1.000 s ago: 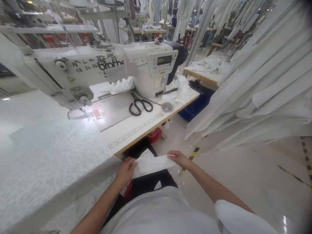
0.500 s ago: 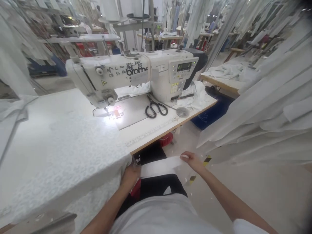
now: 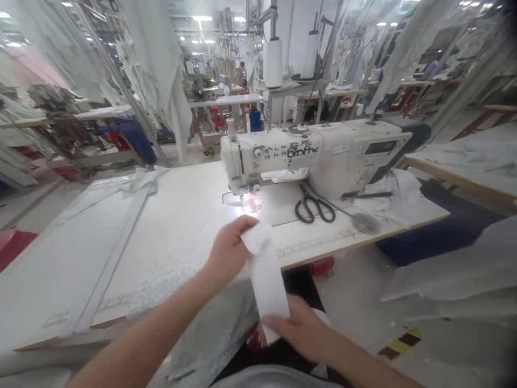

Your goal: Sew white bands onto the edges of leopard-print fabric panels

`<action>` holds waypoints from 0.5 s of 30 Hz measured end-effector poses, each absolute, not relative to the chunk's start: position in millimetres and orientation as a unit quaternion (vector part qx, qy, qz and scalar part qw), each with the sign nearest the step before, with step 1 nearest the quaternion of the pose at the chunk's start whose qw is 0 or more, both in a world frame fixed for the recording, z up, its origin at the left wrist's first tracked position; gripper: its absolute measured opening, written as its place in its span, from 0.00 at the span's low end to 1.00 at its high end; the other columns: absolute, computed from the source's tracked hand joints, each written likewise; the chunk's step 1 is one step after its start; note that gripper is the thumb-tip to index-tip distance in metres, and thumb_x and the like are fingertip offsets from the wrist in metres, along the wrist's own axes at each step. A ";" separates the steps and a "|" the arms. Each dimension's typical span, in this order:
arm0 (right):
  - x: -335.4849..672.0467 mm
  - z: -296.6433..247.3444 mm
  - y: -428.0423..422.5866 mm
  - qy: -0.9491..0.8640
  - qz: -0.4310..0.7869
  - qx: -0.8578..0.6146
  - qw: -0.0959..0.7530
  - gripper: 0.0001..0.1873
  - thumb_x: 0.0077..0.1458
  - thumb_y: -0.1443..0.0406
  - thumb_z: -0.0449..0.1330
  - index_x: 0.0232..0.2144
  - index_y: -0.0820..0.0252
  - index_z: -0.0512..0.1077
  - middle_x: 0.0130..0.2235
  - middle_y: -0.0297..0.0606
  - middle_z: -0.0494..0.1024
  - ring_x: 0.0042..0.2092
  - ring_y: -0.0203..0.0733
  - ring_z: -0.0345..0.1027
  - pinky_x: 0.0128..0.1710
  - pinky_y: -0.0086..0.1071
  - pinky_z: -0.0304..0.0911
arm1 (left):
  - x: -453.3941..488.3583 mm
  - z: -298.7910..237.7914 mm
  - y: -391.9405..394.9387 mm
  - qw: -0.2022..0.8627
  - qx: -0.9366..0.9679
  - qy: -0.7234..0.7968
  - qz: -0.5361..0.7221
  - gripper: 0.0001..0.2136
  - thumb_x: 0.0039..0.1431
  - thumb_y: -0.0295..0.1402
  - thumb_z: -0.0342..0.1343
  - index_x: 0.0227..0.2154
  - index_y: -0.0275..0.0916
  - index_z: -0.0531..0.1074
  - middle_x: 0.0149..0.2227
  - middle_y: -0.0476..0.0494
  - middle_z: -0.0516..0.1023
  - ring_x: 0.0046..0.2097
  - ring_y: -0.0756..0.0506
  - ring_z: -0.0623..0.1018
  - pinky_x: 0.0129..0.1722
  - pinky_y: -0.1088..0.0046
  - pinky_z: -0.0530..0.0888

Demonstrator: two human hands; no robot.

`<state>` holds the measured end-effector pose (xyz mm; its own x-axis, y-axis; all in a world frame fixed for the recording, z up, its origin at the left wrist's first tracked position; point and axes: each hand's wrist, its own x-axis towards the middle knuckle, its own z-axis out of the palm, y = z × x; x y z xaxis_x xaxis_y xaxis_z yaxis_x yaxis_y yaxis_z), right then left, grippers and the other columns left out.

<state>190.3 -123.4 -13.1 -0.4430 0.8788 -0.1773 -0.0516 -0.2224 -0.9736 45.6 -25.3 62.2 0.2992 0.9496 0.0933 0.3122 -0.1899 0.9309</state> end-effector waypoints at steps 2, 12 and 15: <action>175.7 -37.2 -133.8 -0.460 0.719 -0.400 0.335 0.16 0.55 0.54 0.55 0.37 0.61 0.66 0.28 0.35 0.74 0.25 0.39 0.67 0.26 0.33 0.65 | 23.6 54.2 2.2 0.421 0.667 0.513 0.337 0.06 0.50 0.30 0.48 0.31 0.38 0.68 0.31 0.50 0.74 0.31 0.49 0.73 0.28 0.77 0.69; 179.2 -91.4 -114.0 -0.616 0.455 -0.507 0.395 0.15 0.58 0.57 0.52 0.36 0.58 0.74 0.43 0.42 0.69 0.47 0.48 0.63 0.47 0.38 0.62 | 4.1 6.4 90.2 0.304 0.739 0.556 0.228 0.08 0.49 0.37 0.52 0.24 0.38 0.67 0.24 0.49 0.70 0.28 0.47 0.70 0.29 0.73 0.65; 175.3 -90.7 -99.5 -0.647 0.431 -0.480 0.405 0.14 0.57 0.58 0.53 0.36 0.57 0.75 0.45 0.42 0.69 0.49 0.49 0.62 0.50 0.38 0.59 | 11.7 1.5 99.7 0.248 0.773 0.535 0.233 0.06 0.49 0.33 0.52 0.21 0.38 0.66 0.26 0.48 0.69 0.32 0.46 0.69 0.34 0.71 0.64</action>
